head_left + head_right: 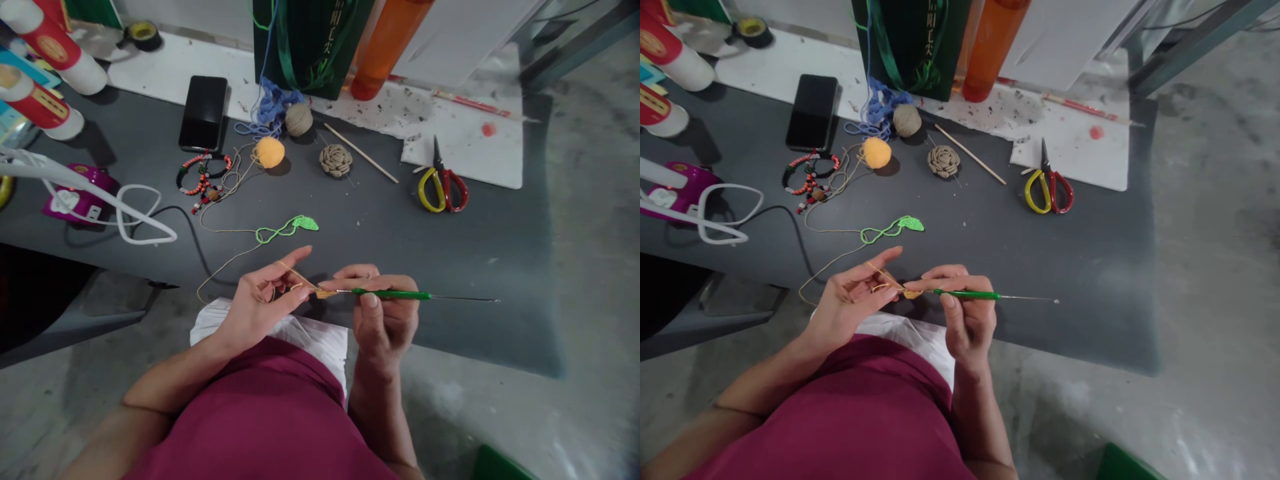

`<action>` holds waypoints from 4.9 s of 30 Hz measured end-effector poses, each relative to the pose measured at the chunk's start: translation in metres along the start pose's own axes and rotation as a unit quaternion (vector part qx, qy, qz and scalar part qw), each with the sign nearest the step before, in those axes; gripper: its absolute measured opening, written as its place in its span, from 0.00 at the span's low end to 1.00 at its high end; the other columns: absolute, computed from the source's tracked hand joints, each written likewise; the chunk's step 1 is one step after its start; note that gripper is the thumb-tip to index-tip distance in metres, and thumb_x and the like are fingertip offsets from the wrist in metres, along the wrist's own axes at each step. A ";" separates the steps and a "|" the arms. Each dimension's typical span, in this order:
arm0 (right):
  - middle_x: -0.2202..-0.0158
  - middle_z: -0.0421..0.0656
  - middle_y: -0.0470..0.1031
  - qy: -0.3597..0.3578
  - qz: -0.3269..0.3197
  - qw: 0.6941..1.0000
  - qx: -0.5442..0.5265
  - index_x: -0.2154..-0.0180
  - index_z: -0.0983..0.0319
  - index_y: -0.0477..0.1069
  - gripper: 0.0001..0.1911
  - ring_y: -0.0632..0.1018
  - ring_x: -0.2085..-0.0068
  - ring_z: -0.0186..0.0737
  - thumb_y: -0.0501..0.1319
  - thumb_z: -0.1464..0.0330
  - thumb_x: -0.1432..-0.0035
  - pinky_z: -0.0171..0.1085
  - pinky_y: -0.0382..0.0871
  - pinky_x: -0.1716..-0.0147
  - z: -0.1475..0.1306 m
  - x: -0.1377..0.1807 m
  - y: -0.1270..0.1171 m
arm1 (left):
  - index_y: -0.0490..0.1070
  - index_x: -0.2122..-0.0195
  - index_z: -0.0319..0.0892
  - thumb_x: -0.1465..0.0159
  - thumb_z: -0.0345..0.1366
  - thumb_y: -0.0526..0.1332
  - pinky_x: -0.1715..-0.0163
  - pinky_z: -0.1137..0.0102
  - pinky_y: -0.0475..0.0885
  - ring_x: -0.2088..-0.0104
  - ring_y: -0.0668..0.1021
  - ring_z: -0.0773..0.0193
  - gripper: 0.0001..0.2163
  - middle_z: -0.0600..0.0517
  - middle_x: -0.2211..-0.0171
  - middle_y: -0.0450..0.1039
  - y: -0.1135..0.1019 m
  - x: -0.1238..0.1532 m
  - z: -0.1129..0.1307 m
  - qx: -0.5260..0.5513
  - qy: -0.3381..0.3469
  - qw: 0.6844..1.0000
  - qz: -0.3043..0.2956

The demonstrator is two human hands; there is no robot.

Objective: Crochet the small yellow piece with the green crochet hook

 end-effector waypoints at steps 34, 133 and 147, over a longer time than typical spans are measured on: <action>0.60 0.41 0.85 -0.166 -0.018 0.947 0.275 0.56 0.56 0.74 0.13 0.83 0.58 0.41 0.62 0.79 0.37 0.43 0.76 0.62 -0.022 0.008 0.019 | 0.62 0.31 0.55 0.34 0.24 0.63 0.60 0.68 0.72 0.67 0.80 0.66 0.32 0.55 0.64 0.83 0.007 0.010 0.003 -0.344 0.437 0.820 0.138; 0.69 0.37 0.81 -0.037 0.053 0.996 -0.068 0.58 0.53 0.70 0.03 0.81 0.68 0.37 0.58 0.66 0.30 0.38 0.76 0.70 0.007 0.007 0.023 | 0.56 0.28 0.55 0.41 0.30 0.71 0.68 0.74 0.68 0.70 0.71 0.71 0.42 0.57 0.70 0.73 0.013 0.001 -0.029 0.182 0.006 0.979 -0.090; 0.61 0.32 0.86 0.048 0.081 0.975 -0.200 0.60 0.49 0.71 0.03 0.86 0.60 0.36 0.65 0.63 0.34 0.36 0.80 0.66 0.022 0.015 0.035 | 0.61 0.29 0.53 0.42 0.30 0.72 0.66 0.73 0.69 0.71 0.72 0.70 0.40 0.58 0.71 0.73 0.014 -0.002 -0.031 0.197 -0.005 0.976 -0.088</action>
Point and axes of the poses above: each hand's wrist, its own x-axis away from the middle knuckle, its own y-axis out of the palm, z = x × y, the point moved 4 cm from there along -x, towards the middle knuckle
